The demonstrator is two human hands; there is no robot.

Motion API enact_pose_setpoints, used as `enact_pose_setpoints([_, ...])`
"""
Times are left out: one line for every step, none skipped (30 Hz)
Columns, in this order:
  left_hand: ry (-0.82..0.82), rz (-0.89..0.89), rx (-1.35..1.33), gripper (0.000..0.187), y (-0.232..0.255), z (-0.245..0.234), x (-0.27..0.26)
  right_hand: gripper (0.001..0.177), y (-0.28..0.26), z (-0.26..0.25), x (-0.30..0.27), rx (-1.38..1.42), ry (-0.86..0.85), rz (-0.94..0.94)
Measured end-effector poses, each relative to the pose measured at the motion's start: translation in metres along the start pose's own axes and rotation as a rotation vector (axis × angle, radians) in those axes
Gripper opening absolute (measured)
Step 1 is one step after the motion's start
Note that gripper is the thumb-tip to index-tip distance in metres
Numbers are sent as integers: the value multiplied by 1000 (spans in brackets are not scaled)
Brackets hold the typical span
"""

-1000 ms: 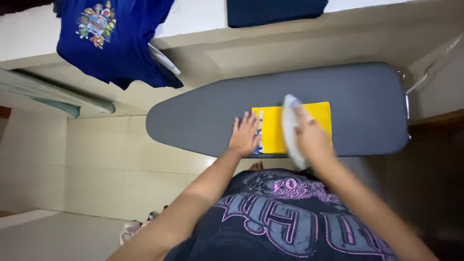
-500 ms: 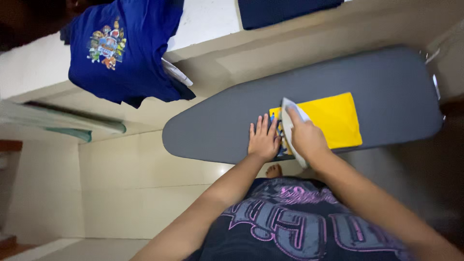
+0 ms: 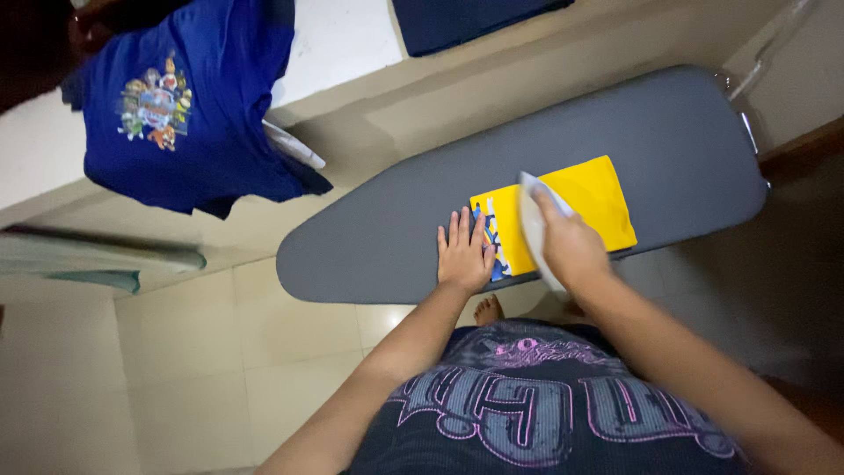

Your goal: The person irons a yellow t-shirt on an ironing board, smoothing the fabric with an electric iron. They flip the shirt to iron the other side and then fold it neatly on the board.

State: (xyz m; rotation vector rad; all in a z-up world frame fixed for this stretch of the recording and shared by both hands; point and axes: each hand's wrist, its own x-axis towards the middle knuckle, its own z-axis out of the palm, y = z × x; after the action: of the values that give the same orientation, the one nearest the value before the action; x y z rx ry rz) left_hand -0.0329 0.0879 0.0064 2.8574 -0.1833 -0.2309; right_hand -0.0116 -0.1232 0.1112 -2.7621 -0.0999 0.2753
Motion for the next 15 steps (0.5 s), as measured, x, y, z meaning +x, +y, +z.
enact_pose_setpoints([-7,1,-3,73,-1,-2,-1,64,7,-4,-8,-11,-11,43])
enact_pose_setpoints([-12,2,-12,72,2,-2,-1,63,13,-10,-9,-47,-31,68])
enact_pose_setpoints([-10,0,-15,72,4,-3,0,63,19,-15,-9,-83,-52,94])
enact_pose_setpoints([-10,-5,-17,73,3,-3,-1,62,22,-18,-9,-116,-75,117])
enact_pose_setpoints([-9,-11,-18,73,3,-3,-1,63,22,-21,-3,-98,-65,120])
enact_pose_setpoints([2,-4,-6,73,3,-2,-1,64,20,-21,8,-77,-58,125])
enact_pose_setpoints([14,3,6,73,3,-1,2,65,18,-22,18,-57,-51,130])
enact_pose_setpoints([28,8,16,74,3,0,2,66,16,-25,26,-65,-46,122])
enact_pose_setpoints([29,5,4,73,3,0,-1,66,14,-27,34,-73,-41,114])
enact_pose_setpoints([33,1,-10,72,3,0,-3,67,15,-30,39,-83,-33,104])
enact_pose_setpoints([37,-3,-23,72,5,0,-2,69,21,-33,37,-98,-44,85])
enact_pose_setpoints([43,3,-24,72,6,0,-4,70,27,-33,30,-105,-61,71])
enact_pose_setpoints([48,9,-24,73,7,0,-3,72,33,-33,23,-113,-78,56])
enact_pose_setpoints([55,14,-26,73,9,-3,-2,71,39,-36,15,-139,-92,74])
enact_pose_setpoints([31,-17,-34,72,11,-8,-2,69,47,-40,6,-165,-107,91])
